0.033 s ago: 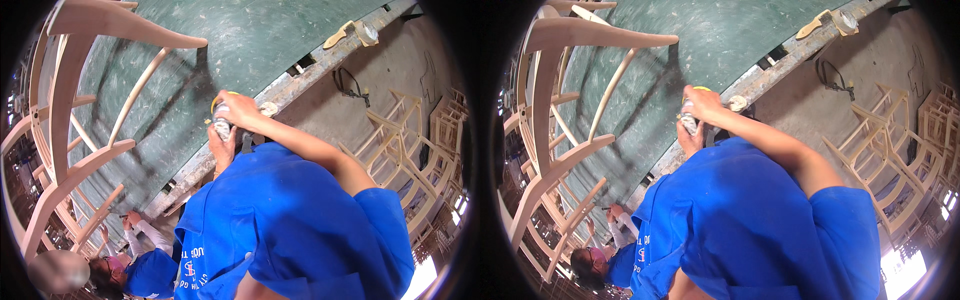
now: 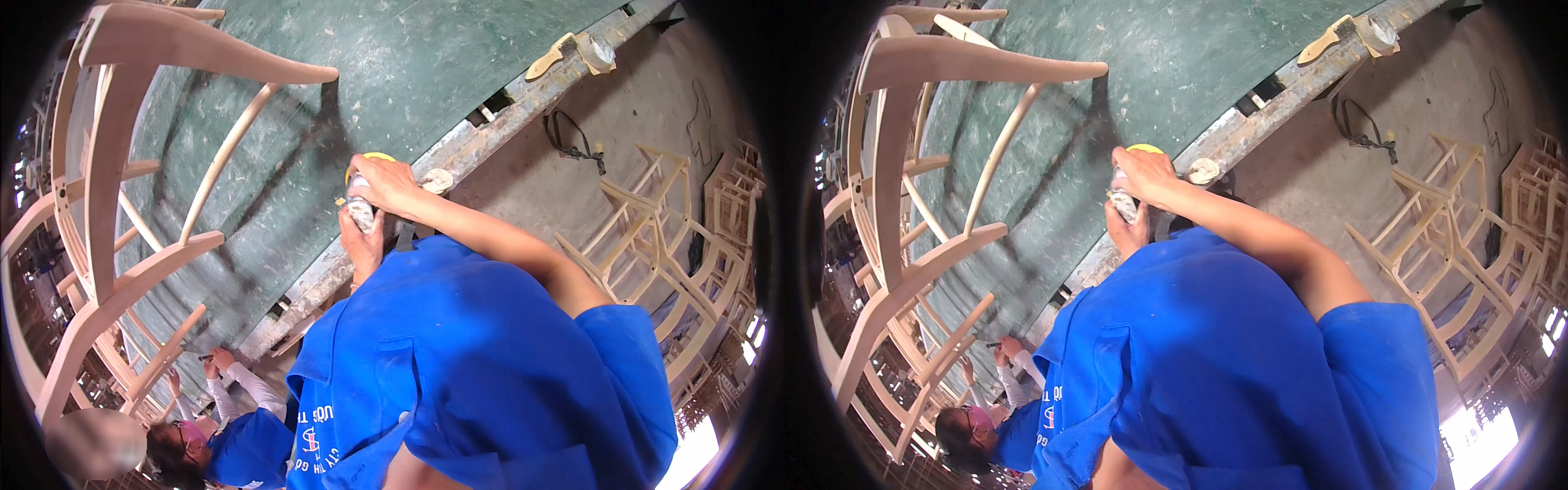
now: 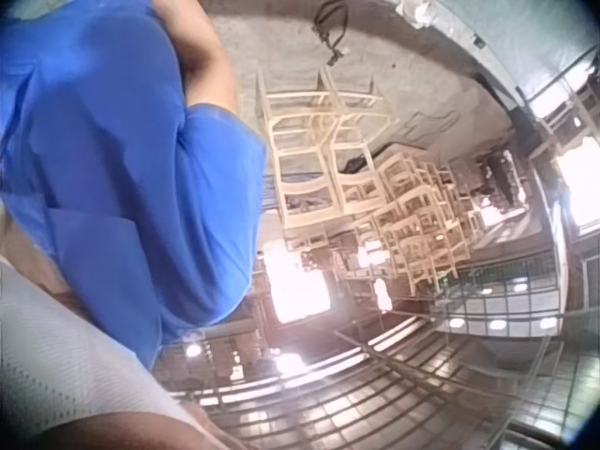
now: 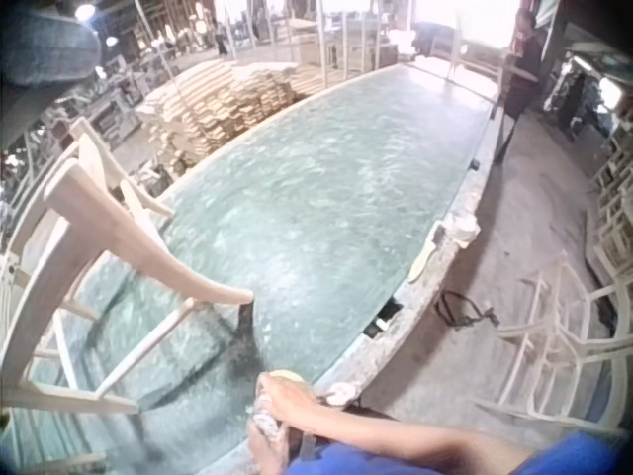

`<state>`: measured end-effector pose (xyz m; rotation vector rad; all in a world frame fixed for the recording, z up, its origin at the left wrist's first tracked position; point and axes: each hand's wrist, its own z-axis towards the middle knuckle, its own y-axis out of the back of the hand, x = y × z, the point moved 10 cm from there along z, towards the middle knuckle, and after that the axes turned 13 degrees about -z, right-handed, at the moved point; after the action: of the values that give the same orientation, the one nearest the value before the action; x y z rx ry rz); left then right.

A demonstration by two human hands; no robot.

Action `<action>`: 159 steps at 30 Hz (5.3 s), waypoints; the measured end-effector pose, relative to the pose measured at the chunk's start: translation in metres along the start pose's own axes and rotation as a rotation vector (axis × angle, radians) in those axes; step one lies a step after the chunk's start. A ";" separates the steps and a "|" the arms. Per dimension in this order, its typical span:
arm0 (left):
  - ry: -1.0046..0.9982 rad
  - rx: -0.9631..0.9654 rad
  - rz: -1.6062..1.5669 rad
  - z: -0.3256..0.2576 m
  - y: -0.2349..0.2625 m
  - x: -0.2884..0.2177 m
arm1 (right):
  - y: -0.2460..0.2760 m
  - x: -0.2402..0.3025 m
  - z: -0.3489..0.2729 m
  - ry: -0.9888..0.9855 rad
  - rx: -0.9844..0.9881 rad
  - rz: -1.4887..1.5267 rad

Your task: The person uses a handheld orbital sander to smooth the surfaces of wooden chair frames. They reposition the chair multiple times to access different legs and rails, then switch to a smaller sanding tool for detailed work on curved edges.

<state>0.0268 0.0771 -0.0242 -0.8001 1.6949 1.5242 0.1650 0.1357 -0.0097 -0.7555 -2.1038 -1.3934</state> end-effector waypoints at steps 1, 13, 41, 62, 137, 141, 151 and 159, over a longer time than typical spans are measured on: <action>-0.031 0.007 0.014 0.000 -0.001 -0.002 | 0.001 -0.005 -0.003 -0.011 0.015 0.006; -0.034 -0.082 -0.019 -0.002 0.005 -0.003 | 0.012 -0.013 -0.010 -0.067 -0.118 0.087; 0.008 0.016 -0.003 -0.018 -0.004 0.003 | 0.011 -0.006 -0.039 -0.028 -0.066 0.035; -0.087 -0.039 0.020 -0.018 0.005 -0.013 | 0.004 -0.007 -0.036 -0.119 -0.071 0.113; -0.190 -0.023 -0.013 -0.030 0.028 -0.008 | 0.028 0.003 -0.055 0.078 -0.244 0.203; -0.152 -0.006 -0.029 -0.029 0.028 -0.005 | 0.031 0.040 -0.077 0.253 -0.167 -0.134; -0.116 0.037 0.007 -0.025 0.030 0.001 | 0.018 0.062 -0.105 0.586 -0.467 -0.334; -0.115 -0.023 -0.005 -0.025 0.035 0.002 | 0.012 0.061 -0.095 0.614 -0.517 -0.276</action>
<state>-0.0052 0.0560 -0.0051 -0.7136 1.5933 1.5583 0.1397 0.0613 0.0725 -0.1575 -1.4154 -2.0406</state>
